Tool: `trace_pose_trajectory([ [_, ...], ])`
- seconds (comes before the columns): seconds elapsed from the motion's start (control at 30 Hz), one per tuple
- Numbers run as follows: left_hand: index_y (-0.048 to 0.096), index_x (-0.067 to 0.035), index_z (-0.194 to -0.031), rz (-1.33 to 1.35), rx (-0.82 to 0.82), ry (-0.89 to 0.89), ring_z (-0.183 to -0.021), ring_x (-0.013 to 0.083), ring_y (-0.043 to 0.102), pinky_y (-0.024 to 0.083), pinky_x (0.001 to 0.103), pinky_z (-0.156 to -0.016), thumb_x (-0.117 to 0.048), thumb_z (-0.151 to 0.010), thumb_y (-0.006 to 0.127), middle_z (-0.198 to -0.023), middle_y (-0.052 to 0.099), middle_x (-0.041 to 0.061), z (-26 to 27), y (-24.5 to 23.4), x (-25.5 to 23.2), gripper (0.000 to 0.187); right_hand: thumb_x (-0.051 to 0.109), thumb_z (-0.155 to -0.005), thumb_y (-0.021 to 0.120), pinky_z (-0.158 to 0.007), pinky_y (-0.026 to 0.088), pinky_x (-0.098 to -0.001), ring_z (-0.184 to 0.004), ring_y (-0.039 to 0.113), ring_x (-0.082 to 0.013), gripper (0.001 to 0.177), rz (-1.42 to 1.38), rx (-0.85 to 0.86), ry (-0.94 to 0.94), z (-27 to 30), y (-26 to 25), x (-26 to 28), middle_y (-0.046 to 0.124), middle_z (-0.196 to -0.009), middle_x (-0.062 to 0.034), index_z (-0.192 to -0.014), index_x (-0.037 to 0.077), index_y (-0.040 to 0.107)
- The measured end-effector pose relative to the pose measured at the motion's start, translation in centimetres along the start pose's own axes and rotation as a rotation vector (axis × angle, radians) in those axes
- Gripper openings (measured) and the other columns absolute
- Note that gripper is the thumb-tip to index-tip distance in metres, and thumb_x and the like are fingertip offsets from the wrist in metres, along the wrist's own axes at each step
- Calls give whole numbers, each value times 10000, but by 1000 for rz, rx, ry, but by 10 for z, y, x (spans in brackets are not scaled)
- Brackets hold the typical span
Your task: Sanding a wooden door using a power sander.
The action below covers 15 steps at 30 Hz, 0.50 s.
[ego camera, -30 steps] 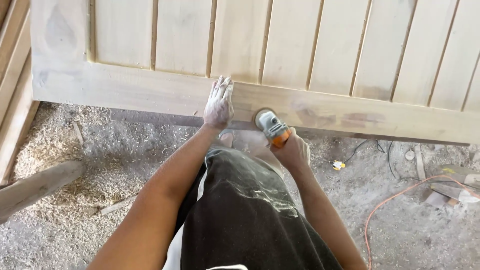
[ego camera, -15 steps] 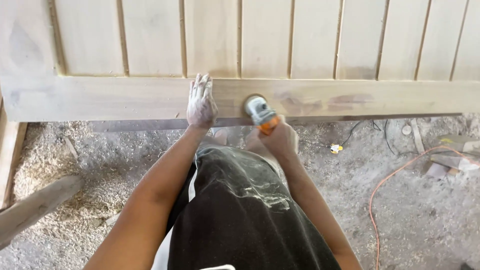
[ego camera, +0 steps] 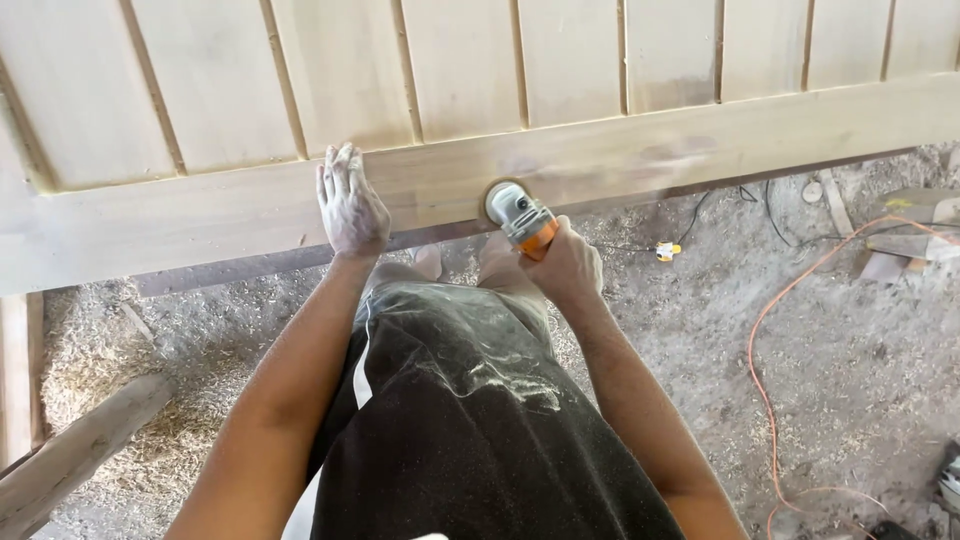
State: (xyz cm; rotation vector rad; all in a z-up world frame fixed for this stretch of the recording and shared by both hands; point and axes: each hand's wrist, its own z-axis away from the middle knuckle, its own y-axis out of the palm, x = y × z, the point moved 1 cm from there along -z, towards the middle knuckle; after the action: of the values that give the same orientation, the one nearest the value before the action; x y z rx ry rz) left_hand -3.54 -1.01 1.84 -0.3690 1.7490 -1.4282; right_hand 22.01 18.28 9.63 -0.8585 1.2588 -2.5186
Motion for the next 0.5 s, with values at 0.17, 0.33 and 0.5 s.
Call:
trace_pose_trajectory([
  [0.17,370,85,-1554,-16,52,-47,-1574,417,195,110,576,-1292,-177,-1035,487,-1642,337,223,-4,7,-28,592,251,-759,837,-650,626,-415,-693,738,-262,450,34,-26,44,1,-38,-14,722,-819,-138,-1034,29,560],
  [0.33,241,99,-1596,-41,214,26,-1580,451,98,45,620,-1266,-414,-1019,565,-1691,192,259,-8,26,-75,838,294,-764,845,-683,604,-477,-736,740,-334,459,89,-64,68,-1,-66,-44,729,-805,-173,-1015,28,567],
  [0.5,175,86,-1616,-34,267,152,-1582,441,93,49,625,-1266,-606,-995,588,-1700,153,268,-11,39,-114,1018,264,-746,819,-694,608,-483,-749,752,-344,430,41,-47,72,-7,-81,-74,731,-821,-174,-1018,36,576],
])
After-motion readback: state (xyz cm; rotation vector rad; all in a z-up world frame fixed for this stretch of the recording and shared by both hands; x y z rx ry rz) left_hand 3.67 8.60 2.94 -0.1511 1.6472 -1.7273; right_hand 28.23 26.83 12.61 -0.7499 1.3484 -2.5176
